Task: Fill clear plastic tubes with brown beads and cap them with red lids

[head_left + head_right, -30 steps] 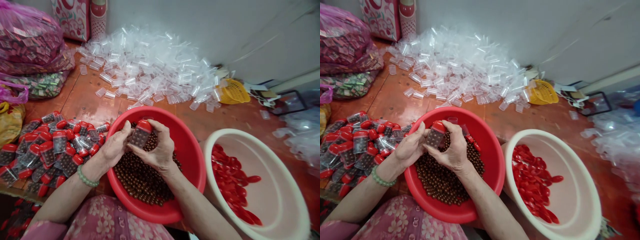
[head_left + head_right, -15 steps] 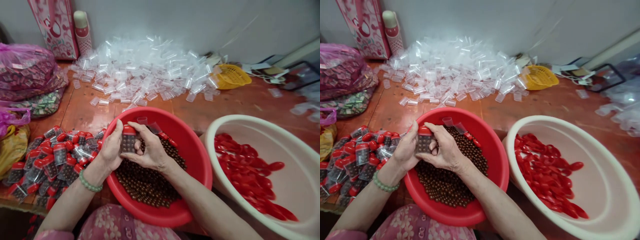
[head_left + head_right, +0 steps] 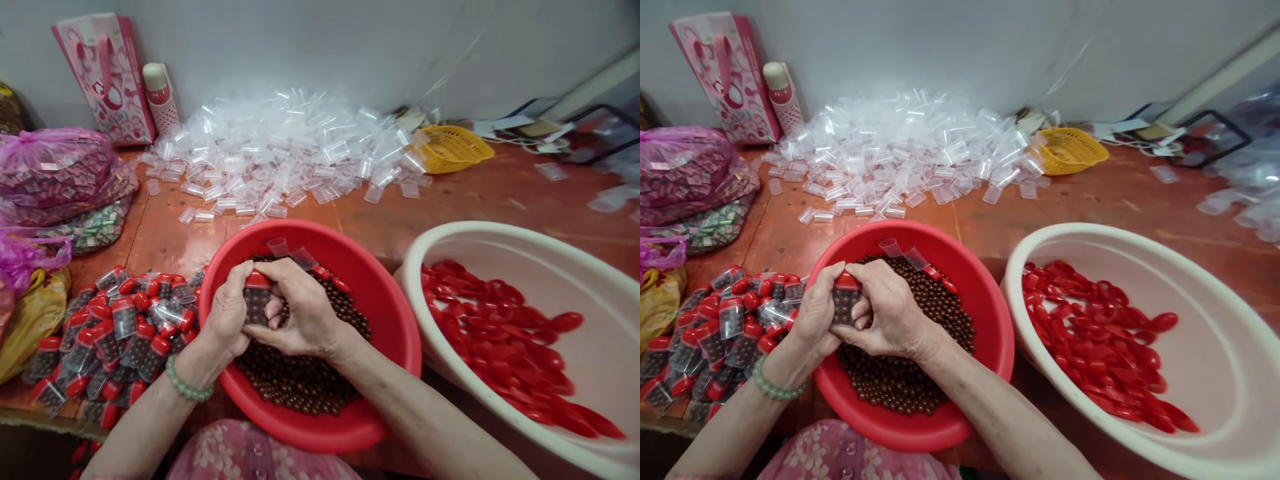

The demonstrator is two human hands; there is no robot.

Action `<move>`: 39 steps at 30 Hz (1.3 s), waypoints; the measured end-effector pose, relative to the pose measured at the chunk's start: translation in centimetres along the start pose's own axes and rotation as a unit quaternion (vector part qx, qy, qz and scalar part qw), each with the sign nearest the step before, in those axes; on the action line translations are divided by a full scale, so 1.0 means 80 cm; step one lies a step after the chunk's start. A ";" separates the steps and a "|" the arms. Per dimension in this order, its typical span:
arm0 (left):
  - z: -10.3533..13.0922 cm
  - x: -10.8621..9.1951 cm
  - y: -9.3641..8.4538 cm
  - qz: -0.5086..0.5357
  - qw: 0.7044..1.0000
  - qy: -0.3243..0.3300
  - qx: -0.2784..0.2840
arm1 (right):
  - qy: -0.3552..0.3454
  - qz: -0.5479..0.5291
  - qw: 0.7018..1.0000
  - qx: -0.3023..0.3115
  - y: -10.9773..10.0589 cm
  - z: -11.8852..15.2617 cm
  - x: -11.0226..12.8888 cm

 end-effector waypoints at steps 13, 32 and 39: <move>0.091 -0.054 -0.107 -0.644 0.639 0.333 -0.258 | 0.245 0.256 0.890 0.285 -0.028 0.008 -0.061; 0.049 -0.025 -0.098 -0.660 0.555 0.478 -0.165 | 0.243 0.200 0.865 0.390 0.001 0.018 -0.112; 0.024 -0.006 -0.082 -0.654 0.541 0.512 -0.132 | 0.176 0.176 0.849 0.466 0.022 0.037 -0.099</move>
Point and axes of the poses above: each hand's wrist, its own z-axis away from the middle knuckle, its own y-axis out of the palm, x = y × z, the point moved 2 cm from there along -z, towards the middle knuckle, and after that the axes turned 3 degrees about z, right-handed, at the moved point
